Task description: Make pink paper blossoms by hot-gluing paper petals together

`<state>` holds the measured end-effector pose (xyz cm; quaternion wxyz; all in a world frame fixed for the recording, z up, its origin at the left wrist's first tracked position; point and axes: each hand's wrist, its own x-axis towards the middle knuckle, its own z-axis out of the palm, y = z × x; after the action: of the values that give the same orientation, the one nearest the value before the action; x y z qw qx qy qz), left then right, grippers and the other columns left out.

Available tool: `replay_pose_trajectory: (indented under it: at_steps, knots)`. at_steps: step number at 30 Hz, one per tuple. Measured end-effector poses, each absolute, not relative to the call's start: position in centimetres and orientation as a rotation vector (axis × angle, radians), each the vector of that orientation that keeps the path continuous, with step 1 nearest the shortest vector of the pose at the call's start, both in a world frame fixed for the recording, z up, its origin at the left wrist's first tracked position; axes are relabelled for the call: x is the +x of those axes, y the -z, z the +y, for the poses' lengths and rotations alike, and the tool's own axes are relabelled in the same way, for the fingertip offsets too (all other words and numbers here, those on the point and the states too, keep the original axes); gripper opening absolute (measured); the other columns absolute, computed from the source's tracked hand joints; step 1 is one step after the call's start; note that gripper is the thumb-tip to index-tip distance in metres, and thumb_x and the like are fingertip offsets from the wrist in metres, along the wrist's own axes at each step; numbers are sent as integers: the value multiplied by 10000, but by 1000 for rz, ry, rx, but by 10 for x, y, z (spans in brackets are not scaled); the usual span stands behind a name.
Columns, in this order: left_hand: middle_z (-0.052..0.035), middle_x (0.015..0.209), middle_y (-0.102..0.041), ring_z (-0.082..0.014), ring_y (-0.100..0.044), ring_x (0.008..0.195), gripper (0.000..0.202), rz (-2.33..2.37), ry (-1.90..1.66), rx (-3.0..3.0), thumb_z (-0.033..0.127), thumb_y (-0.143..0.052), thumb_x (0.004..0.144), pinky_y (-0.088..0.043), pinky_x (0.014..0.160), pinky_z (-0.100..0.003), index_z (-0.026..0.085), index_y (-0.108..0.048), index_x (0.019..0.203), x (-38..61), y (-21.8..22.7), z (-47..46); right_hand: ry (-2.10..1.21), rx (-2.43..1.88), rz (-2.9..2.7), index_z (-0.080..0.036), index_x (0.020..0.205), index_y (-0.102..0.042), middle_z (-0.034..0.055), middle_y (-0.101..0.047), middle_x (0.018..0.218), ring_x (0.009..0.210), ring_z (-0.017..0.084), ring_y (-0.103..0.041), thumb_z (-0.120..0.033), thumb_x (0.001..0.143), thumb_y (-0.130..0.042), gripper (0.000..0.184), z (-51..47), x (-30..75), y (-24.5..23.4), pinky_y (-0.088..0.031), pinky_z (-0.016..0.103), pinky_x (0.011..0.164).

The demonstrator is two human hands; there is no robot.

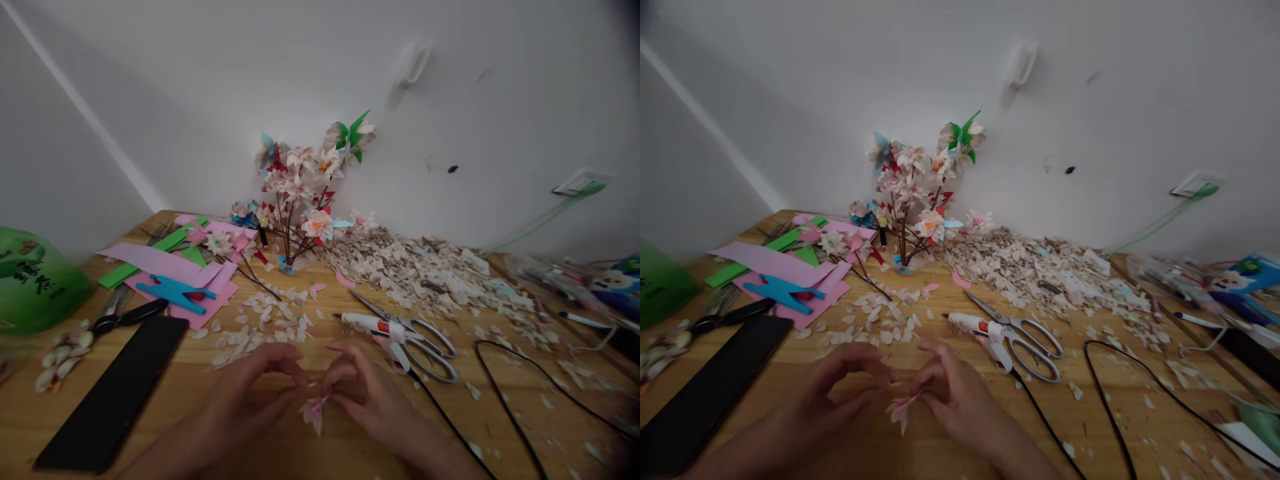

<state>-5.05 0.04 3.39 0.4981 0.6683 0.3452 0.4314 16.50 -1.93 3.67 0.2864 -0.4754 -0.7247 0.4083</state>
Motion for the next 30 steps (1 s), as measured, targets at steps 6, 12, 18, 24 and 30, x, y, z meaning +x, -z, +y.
replay_pose_trajectory:
  at_steps: [6,12,18,24,30]
  knots:
    - [-62,888,-723,-224,-664,801,243,739,-685,1692,202,-554,788,-494,742,-309,285,-679,980,-45,-53,-3,-1226,-1319,-1953,-255,1224,-359,-6,-689,889,876,172,-647,-83,752,-571,545,-22,162,-38,-469,323,830]
    - [-38,972,-689,-171,-624,854,220,568,-507,1886,237,-463,860,-462,761,-257,251,-626,1007,-42,-60,1,-1329,-1286,-1949,-269,1260,-341,-7,-697,935,897,155,-651,-50,743,-590,613,-23,162,-39,-481,276,816]
    - [-43,994,-675,-171,-605,894,277,479,-487,1999,227,-376,901,-446,801,-279,262,-586,1078,-49,-54,2,-1334,-1290,-1964,-285,1266,-340,-19,-709,910,889,157,-652,-42,734,-607,643,-22,162,-37,-480,275,807]
    - [-49,1134,-639,-202,-592,1001,430,472,-460,2076,170,-420,876,-437,853,-304,326,-435,1276,-55,-49,2,-1332,-1291,-1982,-299,1266,-352,-23,-703,907,842,155,-653,-32,723,-600,654,-23,162,-39,-484,269,770]
    - [-38,1205,-610,-195,-585,1041,518,477,-477,2127,127,-433,862,-436,870,-292,346,-359,1325,-56,-48,2,-1375,-1289,-1938,-312,1259,-364,-34,-705,880,834,164,-654,-37,706,-614,667,-23,163,-35,-482,278,754]
